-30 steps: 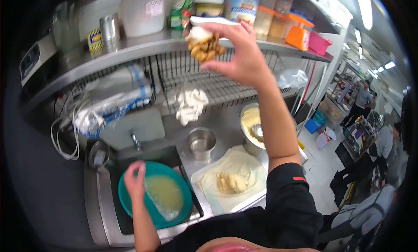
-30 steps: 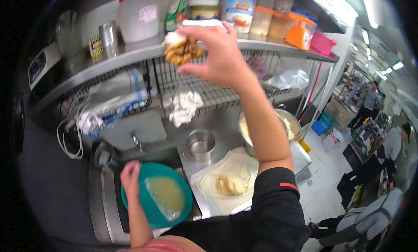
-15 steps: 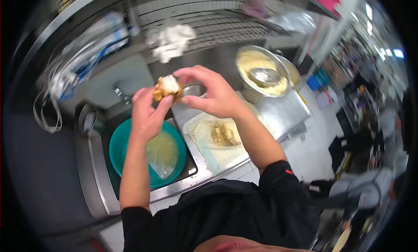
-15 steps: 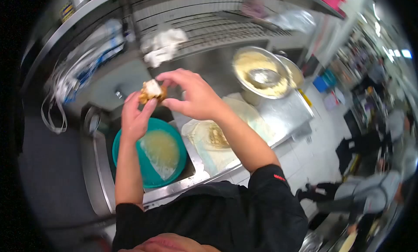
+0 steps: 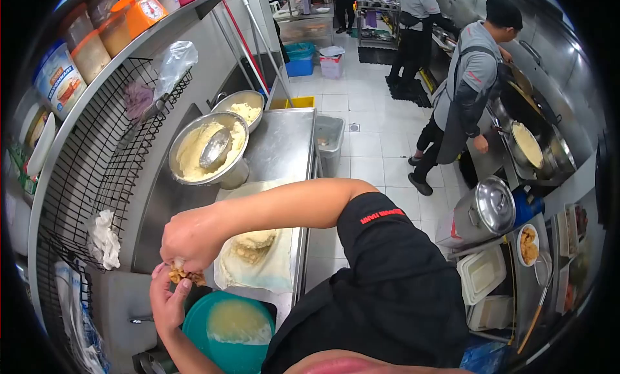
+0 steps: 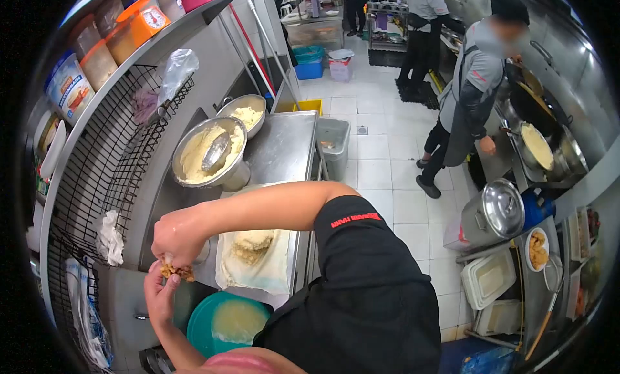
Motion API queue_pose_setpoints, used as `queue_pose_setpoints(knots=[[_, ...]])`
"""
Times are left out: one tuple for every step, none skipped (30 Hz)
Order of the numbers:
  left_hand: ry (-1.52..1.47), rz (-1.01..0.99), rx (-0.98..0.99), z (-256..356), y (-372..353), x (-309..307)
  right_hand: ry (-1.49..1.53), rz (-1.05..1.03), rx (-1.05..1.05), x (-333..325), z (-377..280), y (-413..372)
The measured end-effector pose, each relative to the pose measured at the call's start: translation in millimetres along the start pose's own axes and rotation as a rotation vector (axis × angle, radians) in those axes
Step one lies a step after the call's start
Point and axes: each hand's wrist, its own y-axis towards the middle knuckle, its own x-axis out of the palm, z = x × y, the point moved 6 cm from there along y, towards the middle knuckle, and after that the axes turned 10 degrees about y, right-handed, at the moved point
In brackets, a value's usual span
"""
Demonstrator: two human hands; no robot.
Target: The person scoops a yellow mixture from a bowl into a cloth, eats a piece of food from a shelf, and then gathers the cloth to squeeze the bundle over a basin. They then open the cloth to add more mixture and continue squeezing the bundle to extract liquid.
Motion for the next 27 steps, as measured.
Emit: queue_pose_setpoints(knots=[[-0.076,-0.074,0.051,4,2,4,0.084,0.028,-0.055,-1,2,-5],[-0.153,-0.145,0.106,7,4,9,0.164,0.054,-0.11,-5,3,-10],[-0.154,-0.14,0.106,5,8,8,0.161,0.05,-0.112,-10,1,-14],[-0.206,-0.202,0.145,5,10,11,0.252,-0.004,-0.071,-15,2,-19],[-0.255,-0.259,0.175,6,9,15,0.348,-0.064,-0.035,-19,2,-24],[-0.3,-0.258,0.174,10,10,16,0.335,-0.011,-0.115,-25,7,-28],[-0.34,-0.231,0.149,12,10,13,0.344,0.022,-0.22,-29,7,-29],[-0.331,-0.21,0.128,11,9,8,0.435,0.044,-0.163,-34,18,-33],[-0.319,-0.194,0.103,8,9,0,0.504,0.158,-0.232,-45,23,-40],[-0.316,-0.108,0.098,5,7,-12,0.605,0.204,-0.061,-59,23,-54],[-0.261,0.03,0.113,14,7,-32,0.58,0.289,-0.003,-71,29,-69],[-0.29,0.109,0.007,26,6,-57,0.859,0.417,0.019,-73,45,-91],[-0.312,0.215,-0.022,34,3,-88,1.022,0.525,0.105,-72,54,-114],[-0.292,0.553,0.085,9,3,-127,1.015,0.545,0.114,-64,62,-128],[0.017,0.64,0.114,30,14,-172,1.101,0.671,0.195,-53,82,-155],[-0.044,0.826,0.106,39,34,-212,1.177,0.819,0.274,-41,98,-188],[0.276,0.898,0.122,63,53,-252,1.095,0.863,0.406,-26,109,-214],[0.453,0.834,0.084,43,87,-311,1.022,0.9,0.534,-6,117,-236],[0.518,0.856,0.123,49,121,-338,1.017,0.929,0.676,14,122,-260],[0.708,0.894,-0.01,50,145,-357,1.014,0.941,0.814,34,126,-281],[0.915,0.847,-0.195,59,164,-368,1.061,0.968,0.848,50,123,-297],[0.913,0.82,-0.197,50,184,-376,1.122,0.985,0.904,70,115,-314],[0.974,0.806,-0.311,20,204,-397,1.139,0.993,0.931,90,104,-330],[1.035,0.783,-0.426,-11,223,-417,1.226,1.02,0.99,107,96,-346],[1.081,0.737,-0.501,-32,237,-431,1.295,1.058,1.028,113,91,-361],[1.092,0.682,-0.524,-48,248,-426,1.3,1.089,1.038,119,80,-371],[1.116,0.637,-0.533,-63,262,-429,1.345,1.125,1.105,125,67,-380]])
